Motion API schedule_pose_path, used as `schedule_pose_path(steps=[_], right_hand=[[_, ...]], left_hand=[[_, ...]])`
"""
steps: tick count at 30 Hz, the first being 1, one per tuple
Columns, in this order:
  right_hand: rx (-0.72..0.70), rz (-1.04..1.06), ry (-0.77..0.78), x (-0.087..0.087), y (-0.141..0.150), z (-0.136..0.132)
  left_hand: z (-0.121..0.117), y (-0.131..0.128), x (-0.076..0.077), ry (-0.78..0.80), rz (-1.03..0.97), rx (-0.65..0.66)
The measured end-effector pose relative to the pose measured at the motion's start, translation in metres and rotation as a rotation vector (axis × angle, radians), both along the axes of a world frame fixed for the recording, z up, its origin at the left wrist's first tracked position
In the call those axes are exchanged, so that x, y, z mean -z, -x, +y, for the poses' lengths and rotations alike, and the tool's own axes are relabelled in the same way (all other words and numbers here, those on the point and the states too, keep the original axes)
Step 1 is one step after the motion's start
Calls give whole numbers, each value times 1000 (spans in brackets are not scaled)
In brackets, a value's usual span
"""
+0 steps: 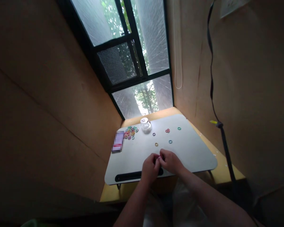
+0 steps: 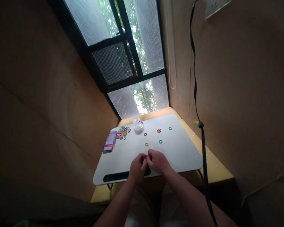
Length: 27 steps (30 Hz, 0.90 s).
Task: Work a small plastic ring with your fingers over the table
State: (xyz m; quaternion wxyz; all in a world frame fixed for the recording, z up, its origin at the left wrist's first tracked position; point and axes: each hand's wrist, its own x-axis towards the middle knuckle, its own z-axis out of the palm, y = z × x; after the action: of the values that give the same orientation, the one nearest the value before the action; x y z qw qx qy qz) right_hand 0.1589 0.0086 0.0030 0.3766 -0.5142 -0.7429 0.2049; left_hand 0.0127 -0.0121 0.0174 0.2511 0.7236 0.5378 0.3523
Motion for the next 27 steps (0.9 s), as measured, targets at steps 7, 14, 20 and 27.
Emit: schedule_pose_path(steps=[7,14,20,27], right_hand=[[2,12,44,-2,-1,5],[-6,22,33,0,-1,8],[3,21,27,0,0,7],[8,5,17,0,1,5]], left_hand=[[5,-2,-1,13,8,-12],[8,-1,-1,37,-49,2],[7,0,-3,35,-66,24],[6,1,-1,21,-78,13]])
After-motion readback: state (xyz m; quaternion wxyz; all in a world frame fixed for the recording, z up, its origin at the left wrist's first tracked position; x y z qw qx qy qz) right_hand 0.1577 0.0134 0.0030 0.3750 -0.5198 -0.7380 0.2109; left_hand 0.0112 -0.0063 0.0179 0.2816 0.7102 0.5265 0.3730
